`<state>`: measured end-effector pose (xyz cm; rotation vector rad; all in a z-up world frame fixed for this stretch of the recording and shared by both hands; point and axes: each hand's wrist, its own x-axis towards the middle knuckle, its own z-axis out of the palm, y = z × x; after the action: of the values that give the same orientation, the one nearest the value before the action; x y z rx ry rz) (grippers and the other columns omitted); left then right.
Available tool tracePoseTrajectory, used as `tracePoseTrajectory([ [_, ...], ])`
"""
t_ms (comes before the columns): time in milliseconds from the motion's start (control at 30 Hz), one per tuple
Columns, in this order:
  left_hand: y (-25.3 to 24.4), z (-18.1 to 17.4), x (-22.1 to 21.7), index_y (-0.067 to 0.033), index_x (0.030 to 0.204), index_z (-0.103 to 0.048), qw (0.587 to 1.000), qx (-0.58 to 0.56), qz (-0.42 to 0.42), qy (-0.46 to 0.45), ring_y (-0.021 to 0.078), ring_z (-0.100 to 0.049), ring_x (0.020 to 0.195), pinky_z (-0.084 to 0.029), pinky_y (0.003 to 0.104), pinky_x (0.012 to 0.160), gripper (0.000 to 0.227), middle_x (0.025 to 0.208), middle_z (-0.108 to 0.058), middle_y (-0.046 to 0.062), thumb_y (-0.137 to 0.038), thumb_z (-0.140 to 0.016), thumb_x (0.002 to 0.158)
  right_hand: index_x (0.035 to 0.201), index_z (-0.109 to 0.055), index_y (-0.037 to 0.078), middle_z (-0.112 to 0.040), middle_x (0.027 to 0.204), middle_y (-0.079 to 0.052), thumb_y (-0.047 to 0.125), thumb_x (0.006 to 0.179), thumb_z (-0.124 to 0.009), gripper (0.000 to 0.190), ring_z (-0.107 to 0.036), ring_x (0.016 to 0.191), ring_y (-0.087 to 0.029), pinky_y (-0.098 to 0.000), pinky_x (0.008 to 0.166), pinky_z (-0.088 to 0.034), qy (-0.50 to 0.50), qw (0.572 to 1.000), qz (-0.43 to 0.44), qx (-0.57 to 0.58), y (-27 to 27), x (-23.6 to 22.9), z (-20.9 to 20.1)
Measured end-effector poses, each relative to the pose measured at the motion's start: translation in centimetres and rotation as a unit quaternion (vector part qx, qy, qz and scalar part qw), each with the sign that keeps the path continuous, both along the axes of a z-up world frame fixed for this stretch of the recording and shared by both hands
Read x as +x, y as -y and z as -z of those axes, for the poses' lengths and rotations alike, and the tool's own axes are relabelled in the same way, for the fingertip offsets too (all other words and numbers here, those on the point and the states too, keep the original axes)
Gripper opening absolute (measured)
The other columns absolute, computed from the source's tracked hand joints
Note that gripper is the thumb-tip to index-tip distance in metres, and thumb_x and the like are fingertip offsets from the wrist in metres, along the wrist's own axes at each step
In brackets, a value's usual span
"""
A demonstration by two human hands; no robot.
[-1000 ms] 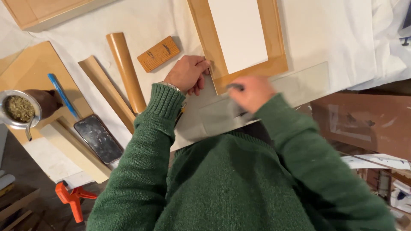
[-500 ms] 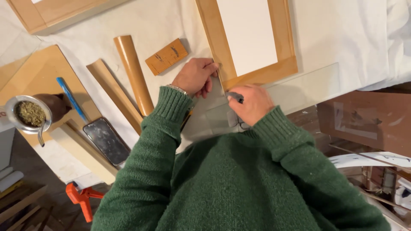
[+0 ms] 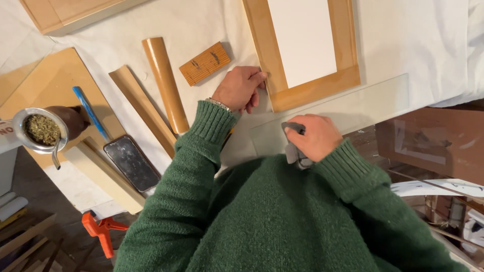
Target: Applying adhesive strips and assembling components to frame artwork at a workbench.
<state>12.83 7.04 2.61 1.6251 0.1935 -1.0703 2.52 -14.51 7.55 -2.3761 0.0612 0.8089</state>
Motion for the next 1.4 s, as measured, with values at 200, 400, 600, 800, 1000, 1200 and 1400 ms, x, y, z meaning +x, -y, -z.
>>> tracePoseTrajectory([
  [200, 0.5, -0.1, -0.8, -0.0003, 0.089, -0.067, 0.999, 0.010, -0.021, 0.033, 0.0132, -0.056, 0.037, -0.043, 0.030, 0.035, 0.037, 0.053, -0.062, 0.005, -0.029, -0.049, 0.103, 0.111, -0.073, 0.008, -0.071, 0.101, -0.014, 0.023, 0.092, -0.069, 0.024, -0.069, 0.090, -0.034, -0.0438, 0.080, -0.055, 0.176, 0.984, 0.000, 0.025, -0.2, -0.1, 0.5],
  [400, 0.7, -0.3, -0.9, -0.0006, 0.091, -0.068, 0.999, 0.026, -0.018, 0.029, 0.0135, -0.055, 0.038, -0.041, 0.030, 0.036, 0.036, 0.054, -0.062, 0.005, -0.029, -0.049, 0.103, 0.112, -0.076, 0.010, -0.069, 0.098, -0.015, 0.016, 0.091, -0.068, 0.023, -0.067, 0.089, -0.035, -0.0451, 0.078, -0.055, 0.219, 0.976, -0.005, -0.002, 2.7, -0.5, 2.9],
  [600, 1.1, -0.8, -0.9, -0.0004, 0.091, -0.068, 0.999, 0.044, -0.008, 0.026, 0.0136, -0.056, 0.037, -0.042, 0.030, 0.035, 0.037, 0.053, -0.062, 0.005, -0.030, -0.049, 0.103, 0.113, -0.074, 0.009, -0.069, 0.104, -0.014, 0.015, 0.092, -0.070, 0.023, -0.067, 0.094, -0.036, -0.0460, 0.082, -0.055, 0.259, 0.965, 0.020, -0.029, 5.8, -0.3, 2.9],
  [800, 1.2, -0.8, -0.8, 0.0000, 0.093, -0.069, 0.999, 0.039, -0.020, 0.015, 0.0126, -0.055, 0.039, -0.042, 0.029, 0.036, 0.038, 0.055, -0.062, 0.005, -0.031, -0.050, 0.104, 0.114, -0.076, 0.009, -0.068, 0.096, -0.016, 0.018, 0.089, -0.073, 0.027, -0.067, 0.087, -0.036, -0.0454, 0.077, -0.054, 0.183, 0.983, -0.001, 0.010, 4.1, 0.2, 4.0],
  [1000, 1.5, -0.5, -0.6, 0.0013, 0.093, -0.067, 0.999, 0.041, -0.015, 0.016, 0.0126, -0.056, 0.039, -0.041, 0.028, 0.037, 0.039, 0.056, -0.063, 0.006, -0.031, -0.050, 0.105, 0.113, -0.076, 0.005, -0.072, 0.102, -0.018, 0.023, 0.096, -0.073, 0.025, -0.071, 0.089, -0.033, -0.0414, 0.080, -0.056, 0.208, 0.970, 0.106, -0.064, 12.6, 2.5, 2.2],
  [1200, 1.9, -1.1, -0.6, -0.0005, 0.090, -0.067, 0.998, 0.054, -0.020, 0.008, 0.0128, -0.055, 0.040, -0.040, 0.028, 0.037, 0.037, 0.056, -0.062, 0.006, -0.030, -0.050, 0.105, 0.110, -0.075, 0.003, -0.073, 0.099, -0.019, 0.027, 0.096, -0.074, 0.028, -0.072, 0.088, -0.034, -0.0415, 0.080, -0.057, 0.207, 0.972, 0.095, -0.052, 13.8, 3.1, 3.3],
  [1400, 2.0, -0.5, -0.7, -0.0001, 0.092, -0.065, 0.999, 0.045, -0.029, -0.010, 0.0122, -0.055, 0.041, -0.040, 0.028, 0.037, 0.036, 0.058, -0.063, 0.005, -0.030, -0.050, 0.106, 0.108, -0.075, 0.004, -0.073, 0.089, -0.018, 0.031, 0.095, -0.071, 0.030, -0.073, 0.082, -0.033, -0.0407, 0.076, -0.057, 0.149, 0.978, 0.142, -0.030, 13.3, 5.6, 2.4],
])
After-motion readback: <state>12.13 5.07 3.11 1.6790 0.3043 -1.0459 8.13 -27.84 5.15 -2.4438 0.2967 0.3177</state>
